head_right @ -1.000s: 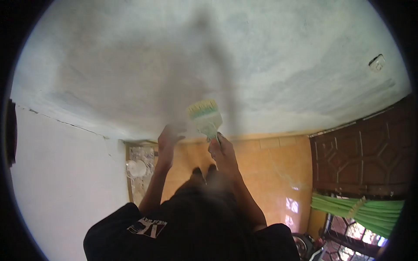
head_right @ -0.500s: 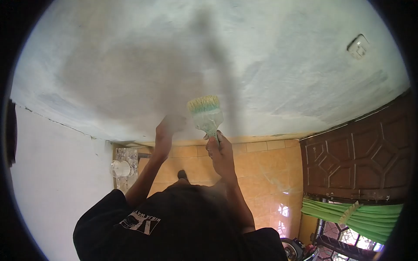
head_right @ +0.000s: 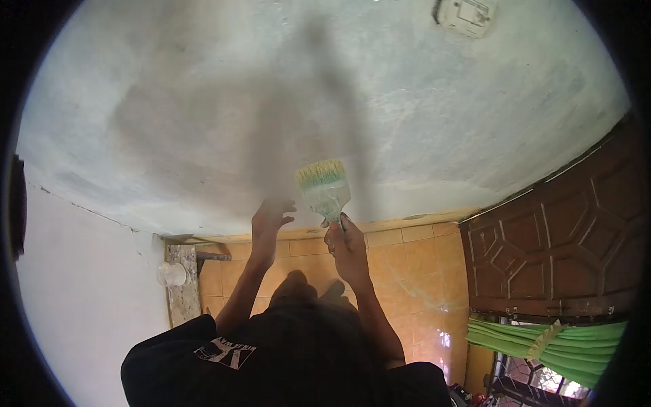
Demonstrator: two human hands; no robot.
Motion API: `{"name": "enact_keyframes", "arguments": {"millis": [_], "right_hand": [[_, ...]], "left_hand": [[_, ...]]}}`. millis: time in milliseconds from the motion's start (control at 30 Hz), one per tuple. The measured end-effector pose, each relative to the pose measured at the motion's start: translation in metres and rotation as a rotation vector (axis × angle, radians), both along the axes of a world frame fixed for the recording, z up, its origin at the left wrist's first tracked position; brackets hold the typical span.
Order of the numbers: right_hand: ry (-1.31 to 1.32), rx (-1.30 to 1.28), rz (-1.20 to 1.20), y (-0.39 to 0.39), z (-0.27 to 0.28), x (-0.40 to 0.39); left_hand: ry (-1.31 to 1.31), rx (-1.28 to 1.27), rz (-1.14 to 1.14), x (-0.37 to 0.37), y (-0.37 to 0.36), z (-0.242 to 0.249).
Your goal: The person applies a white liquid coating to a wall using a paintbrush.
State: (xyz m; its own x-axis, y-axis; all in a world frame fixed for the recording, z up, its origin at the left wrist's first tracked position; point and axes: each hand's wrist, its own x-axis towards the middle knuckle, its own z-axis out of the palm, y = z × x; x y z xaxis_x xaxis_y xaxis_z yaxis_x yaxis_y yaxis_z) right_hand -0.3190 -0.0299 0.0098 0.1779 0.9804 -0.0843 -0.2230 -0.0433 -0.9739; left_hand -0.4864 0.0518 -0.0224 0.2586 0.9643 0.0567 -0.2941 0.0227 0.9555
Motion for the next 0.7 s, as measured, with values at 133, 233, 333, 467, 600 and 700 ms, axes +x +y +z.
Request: {"name": "enact_keyframes", "arguments": {"millis": [133, 233, 333, 467, 600, 700], "right_hand": [[-0.009, 0.026, -0.013, 0.002, 0.001, 0.031], [-0.056, 0.034, -0.021, 0.009, -0.001, 0.042], [-0.042, 0.026, -0.041, 0.002, 0.004, 0.059], [-0.042, -0.004, -0.11, 0.007, 0.005, 0.087], [-0.057, -0.002, -0.168, 0.008, 0.007, 0.113], [-0.046, 0.016, -0.137, 0.011, 0.013, 0.141]], "left_hand": [[0.023, 0.009, -0.003, 0.028, 0.004, 0.008], [0.023, 0.027, -0.022, 0.041, 0.014, 0.007], [0.013, -0.024, -0.052, 0.063, 0.017, 0.001], [-0.022, -0.061, -0.112, 0.1, 0.03, -0.005], [-0.021, -0.022, -0.18, 0.132, 0.031, -0.004], [-0.016, -0.043, -0.182, 0.157, 0.033, 0.0]]}}
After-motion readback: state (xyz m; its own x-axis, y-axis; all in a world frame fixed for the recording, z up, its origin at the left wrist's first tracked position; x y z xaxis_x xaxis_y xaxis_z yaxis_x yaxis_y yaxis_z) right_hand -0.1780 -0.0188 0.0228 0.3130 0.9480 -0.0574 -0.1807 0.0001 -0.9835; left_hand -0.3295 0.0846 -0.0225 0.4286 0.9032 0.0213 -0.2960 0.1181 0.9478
